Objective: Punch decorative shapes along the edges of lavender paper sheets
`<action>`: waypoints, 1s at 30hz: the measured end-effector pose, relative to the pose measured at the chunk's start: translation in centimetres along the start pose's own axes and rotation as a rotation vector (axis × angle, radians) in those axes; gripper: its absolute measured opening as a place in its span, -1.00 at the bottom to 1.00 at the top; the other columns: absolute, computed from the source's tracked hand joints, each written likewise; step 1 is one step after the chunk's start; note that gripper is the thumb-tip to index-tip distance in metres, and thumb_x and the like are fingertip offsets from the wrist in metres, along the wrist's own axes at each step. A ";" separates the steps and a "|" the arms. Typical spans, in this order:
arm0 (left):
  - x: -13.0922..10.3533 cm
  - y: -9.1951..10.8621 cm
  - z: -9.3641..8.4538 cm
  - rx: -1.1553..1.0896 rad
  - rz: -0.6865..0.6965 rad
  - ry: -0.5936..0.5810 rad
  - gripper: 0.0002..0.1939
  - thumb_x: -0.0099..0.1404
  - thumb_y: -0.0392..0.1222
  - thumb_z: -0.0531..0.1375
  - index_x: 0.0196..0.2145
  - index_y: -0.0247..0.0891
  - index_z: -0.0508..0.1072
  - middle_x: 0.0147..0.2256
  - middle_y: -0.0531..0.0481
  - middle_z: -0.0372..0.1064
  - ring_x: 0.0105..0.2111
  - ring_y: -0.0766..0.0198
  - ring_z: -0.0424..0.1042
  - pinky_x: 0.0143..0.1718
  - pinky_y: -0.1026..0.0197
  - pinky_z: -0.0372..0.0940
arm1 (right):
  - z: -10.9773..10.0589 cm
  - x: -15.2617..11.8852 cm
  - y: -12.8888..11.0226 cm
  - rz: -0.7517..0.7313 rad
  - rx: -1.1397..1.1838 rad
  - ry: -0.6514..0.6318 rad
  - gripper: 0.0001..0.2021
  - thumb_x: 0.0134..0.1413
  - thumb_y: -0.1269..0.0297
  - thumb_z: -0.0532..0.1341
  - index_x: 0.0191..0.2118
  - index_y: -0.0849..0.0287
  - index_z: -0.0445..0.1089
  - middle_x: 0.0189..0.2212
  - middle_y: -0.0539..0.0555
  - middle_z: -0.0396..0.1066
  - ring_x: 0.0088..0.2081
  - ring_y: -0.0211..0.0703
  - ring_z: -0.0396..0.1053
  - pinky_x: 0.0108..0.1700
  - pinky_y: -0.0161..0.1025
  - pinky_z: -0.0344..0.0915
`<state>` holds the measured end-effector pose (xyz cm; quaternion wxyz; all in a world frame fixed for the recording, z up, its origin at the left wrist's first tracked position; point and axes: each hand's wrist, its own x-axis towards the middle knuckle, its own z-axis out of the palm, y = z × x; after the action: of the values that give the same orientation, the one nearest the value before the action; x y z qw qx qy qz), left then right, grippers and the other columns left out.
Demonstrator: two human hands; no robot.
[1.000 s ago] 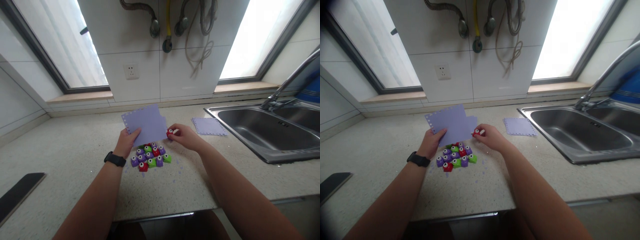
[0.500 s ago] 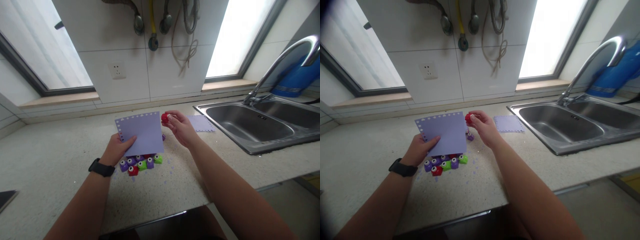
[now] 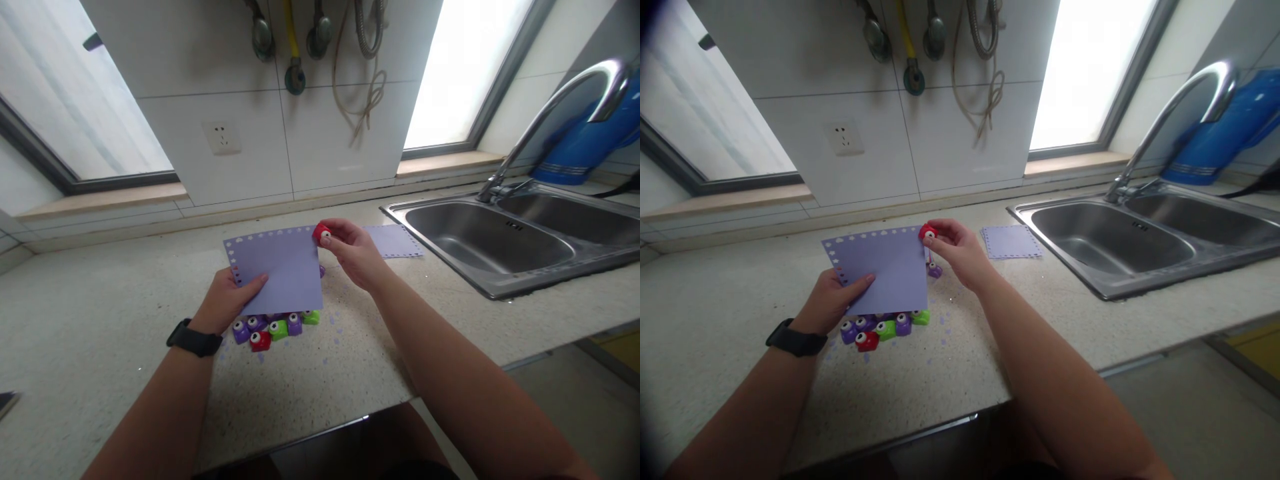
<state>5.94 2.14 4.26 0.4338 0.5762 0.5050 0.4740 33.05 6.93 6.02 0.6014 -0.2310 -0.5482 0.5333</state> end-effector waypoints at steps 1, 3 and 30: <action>0.0 0.0 0.0 -0.004 -0.003 -0.002 -0.45 0.13 0.05 0.44 -0.02 -0.35 0.58 -0.10 -0.20 0.62 -0.21 0.01 0.61 -0.16 0.07 0.51 | 0.0 0.0 0.0 0.003 -0.005 -0.003 -0.64 -0.04 0.24 0.51 -0.08 0.06 0.52 -0.14 0.04 0.56 -0.06 -0.16 0.49 0.17 -0.07 0.37; -0.1 0.1 0.0 -0.012 -0.004 -0.004 -0.44 0.12 0.05 0.45 -0.01 -0.35 0.57 -0.10 -0.20 0.62 -0.21 0.02 0.61 -0.17 0.08 0.51 | 0.0 -0.1 0.0 0.024 -0.009 -0.005 -0.62 -0.07 0.27 0.52 -0.09 0.06 0.52 -0.14 0.04 0.56 -0.07 -0.17 0.50 0.17 -0.07 0.37; -0.4 1.3 -0.4 0.110 -0.048 -0.009 -0.49 0.09 0.05 0.44 -0.09 -0.33 0.59 -0.20 -0.15 0.64 -0.34 0.08 0.60 -0.37 0.20 0.47 | -0.2 -0.5 -0.2 0.118 -0.058 -0.168 -0.61 -0.06 0.26 0.51 -0.06 0.08 0.51 -0.16 0.05 0.54 -0.16 -0.20 0.47 -0.11 -0.21 0.44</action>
<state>5.77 1.61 5.56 0.4150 0.5890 0.5420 0.4326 33.36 6.53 5.91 0.5141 -0.2345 -0.5972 0.5692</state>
